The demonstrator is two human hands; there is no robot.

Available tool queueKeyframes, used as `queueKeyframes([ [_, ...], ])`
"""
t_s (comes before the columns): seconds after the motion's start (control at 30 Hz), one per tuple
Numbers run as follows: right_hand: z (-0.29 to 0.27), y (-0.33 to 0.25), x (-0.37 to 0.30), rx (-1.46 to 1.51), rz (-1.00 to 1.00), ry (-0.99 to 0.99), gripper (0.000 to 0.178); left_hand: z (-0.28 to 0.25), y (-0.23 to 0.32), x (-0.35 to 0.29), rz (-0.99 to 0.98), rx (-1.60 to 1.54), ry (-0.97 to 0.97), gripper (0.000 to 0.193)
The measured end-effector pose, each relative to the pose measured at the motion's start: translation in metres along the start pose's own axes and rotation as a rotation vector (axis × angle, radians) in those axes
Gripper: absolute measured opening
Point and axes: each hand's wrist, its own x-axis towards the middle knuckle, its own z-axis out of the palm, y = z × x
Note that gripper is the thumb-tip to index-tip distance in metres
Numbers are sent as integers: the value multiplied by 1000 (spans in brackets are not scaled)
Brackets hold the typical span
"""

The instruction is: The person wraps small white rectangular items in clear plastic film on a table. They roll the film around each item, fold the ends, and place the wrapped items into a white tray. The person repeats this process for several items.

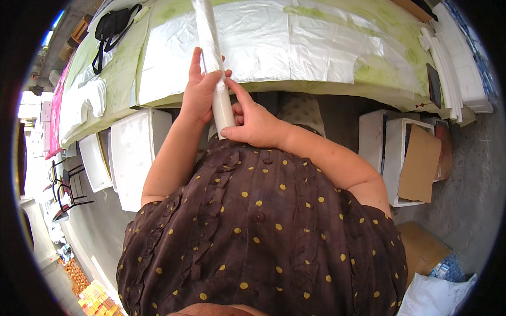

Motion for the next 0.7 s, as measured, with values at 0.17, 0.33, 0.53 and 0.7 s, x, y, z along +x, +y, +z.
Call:
queueKeyframes([
  [0.17,0,-11,-5,-145,-51,56,111,3,-6,8,139,34,25,88],
  [0.33,-8,-5,1,-483,-324,62,96,16,-5,12,100,29,29,88],
  [0.53,-17,-16,-9,-340,-146,244,91,35,-14,19,89,-74,-50,87],
  [0.7,-36,-15,-33,-372,-135,255,89,34,-5,49,128,-76,-148,78],
])
